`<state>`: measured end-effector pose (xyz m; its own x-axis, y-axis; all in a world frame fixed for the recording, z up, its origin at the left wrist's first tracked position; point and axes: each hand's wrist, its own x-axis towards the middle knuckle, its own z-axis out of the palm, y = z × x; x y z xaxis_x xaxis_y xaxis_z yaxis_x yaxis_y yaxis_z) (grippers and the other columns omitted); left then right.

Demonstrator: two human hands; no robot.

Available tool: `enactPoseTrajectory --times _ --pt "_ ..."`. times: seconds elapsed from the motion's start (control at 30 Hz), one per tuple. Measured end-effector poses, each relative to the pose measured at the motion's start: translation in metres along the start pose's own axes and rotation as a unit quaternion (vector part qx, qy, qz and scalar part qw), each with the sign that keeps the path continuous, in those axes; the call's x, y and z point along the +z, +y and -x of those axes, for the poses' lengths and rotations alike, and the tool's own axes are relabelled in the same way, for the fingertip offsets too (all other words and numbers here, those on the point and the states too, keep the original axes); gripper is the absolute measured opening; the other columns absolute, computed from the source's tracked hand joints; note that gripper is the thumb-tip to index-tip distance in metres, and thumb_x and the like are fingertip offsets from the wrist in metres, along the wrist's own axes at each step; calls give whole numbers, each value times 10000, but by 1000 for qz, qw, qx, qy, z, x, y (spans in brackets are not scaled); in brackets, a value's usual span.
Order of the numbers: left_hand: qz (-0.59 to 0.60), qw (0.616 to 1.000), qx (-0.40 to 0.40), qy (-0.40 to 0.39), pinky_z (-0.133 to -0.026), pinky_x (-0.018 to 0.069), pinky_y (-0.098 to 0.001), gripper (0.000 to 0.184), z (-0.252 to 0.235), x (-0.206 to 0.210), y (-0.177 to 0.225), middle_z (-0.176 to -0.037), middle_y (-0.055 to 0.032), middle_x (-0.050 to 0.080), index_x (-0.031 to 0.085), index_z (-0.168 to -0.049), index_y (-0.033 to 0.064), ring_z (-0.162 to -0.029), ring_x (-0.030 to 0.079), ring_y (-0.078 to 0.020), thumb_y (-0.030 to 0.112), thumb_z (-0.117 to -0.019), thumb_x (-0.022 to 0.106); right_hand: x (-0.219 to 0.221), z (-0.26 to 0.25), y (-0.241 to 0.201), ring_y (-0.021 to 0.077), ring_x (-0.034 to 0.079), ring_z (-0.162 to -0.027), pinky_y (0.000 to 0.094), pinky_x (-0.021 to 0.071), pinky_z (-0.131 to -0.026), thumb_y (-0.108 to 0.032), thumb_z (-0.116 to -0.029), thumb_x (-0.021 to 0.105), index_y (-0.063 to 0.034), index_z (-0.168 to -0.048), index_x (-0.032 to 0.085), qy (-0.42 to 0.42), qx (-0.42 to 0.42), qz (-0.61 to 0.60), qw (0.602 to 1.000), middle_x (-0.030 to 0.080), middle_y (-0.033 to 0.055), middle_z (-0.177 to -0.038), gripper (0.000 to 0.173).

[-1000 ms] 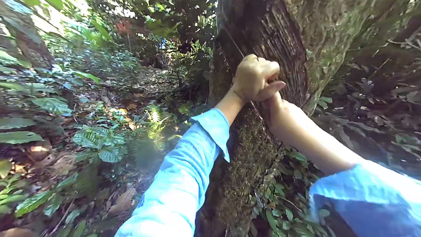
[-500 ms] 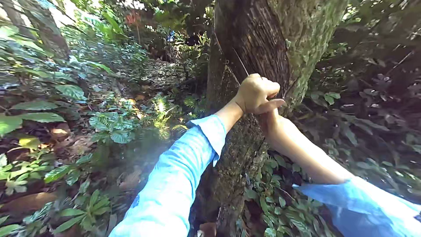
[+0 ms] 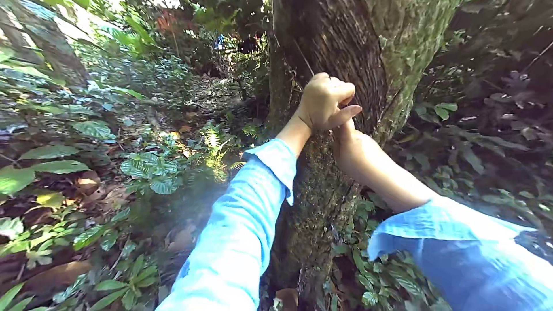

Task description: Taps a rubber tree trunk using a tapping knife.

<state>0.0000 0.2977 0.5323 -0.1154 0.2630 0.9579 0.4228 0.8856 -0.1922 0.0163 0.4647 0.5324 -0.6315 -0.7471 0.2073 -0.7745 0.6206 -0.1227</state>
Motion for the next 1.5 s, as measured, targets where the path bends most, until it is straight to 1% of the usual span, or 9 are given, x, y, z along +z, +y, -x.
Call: enactPoseTrajectory --times 0.07,0.13,0.27,0.4,0.63,0.7,1.1,1.27,1.5 --pt "5 998 -49 -26 -763 497 -439 717 -2 -9 32 -594 -99 600 614 -638 31 -633 631 -236 579 -1003 329 2 22 12 457 688 -887 619 552 -742 -67 -1044 537 -28 -1391 424 29 -38 -12 999 656 250 -996 367" --pt "40 998 -11 40 -634 441 -434 668 5 6 47 -518 -78 544 582 -589 52 -520 556 -227 562 -949 345 4 48 19 430 688 -806 578 545 -678 -36 -1020 558 3 -1314 468 62 -78 -8 995 647 229 -909 311" --pt "21 992 -103 -65 -734 492 -314 532 -22 -38 69 -600 -90 583 629 -680 -14 -642 626 -176 350 -1043 492 -4 35 26 432 681 -743 616 530 -647 -41 -1016 564 -7 -1416 360 41 -44 6 998 646 217 -833 451" --pt "19 998 -21 51 -622 428 -414 557 4 21 59 -521 -54 547 579 -583 75 -522 555 -205 514 -909 469 7 52 49 386 671 -679 580 535 -590 -41 -1004 572 1 -1279 490 74 -87 -3 994 637 177 -804 290" --pt "18 999 -45 19 -613 435 -429 542 -11 26 52 -551 -57 585 606 -601 80 -554 594 -210 525 -894 510 0 39 80 322 619 -528 521 493 -454 -221 -990 458 -16 -1291 449 117 -163 43 979 596 103 -682 364" --pt "31 998 -51 19 -607 445 -427 556 -6 29 81 -560 -50 598 640 -625 79 -558 601 -206 570 -868 549 0 73 80 392 644 -553 563 512 -468 -200 -1008 447 31 -1300 505 126 -152 44 979 649 196 -750 377" --pt "-55 996 -1 72 -585 411 -395 648 -7 48 67 -508 -58 538 571 -582 77 -494 528 -197 561 -966 375 12 30 115 259 595 -497 453 486 -420 -201 -972 480 -41 -1164 539 180 -236 -1 955 593 77 -678 256" --pt "-129 987 -7 96 -622 415 -387 668 7 76 60 -493 -39 487 549 -583 97 -490 491 -195 588 -965 307 23 16 130 399 680 -622 517 545 -501 -58 -988 521 -24 -1177 616 164 -240 9 957 667 218 -871 215" --pt "-148 987 -27 64 -626 429 -402 704 12 88 76 -491 -44 500 570 -590 88 -488 506 -199 613 -958 281 26 23 147 445 684 -655 552 551 -530 -17 -981 538 14 -1227 596 120 -255 -24 959 665 266 -884 255"
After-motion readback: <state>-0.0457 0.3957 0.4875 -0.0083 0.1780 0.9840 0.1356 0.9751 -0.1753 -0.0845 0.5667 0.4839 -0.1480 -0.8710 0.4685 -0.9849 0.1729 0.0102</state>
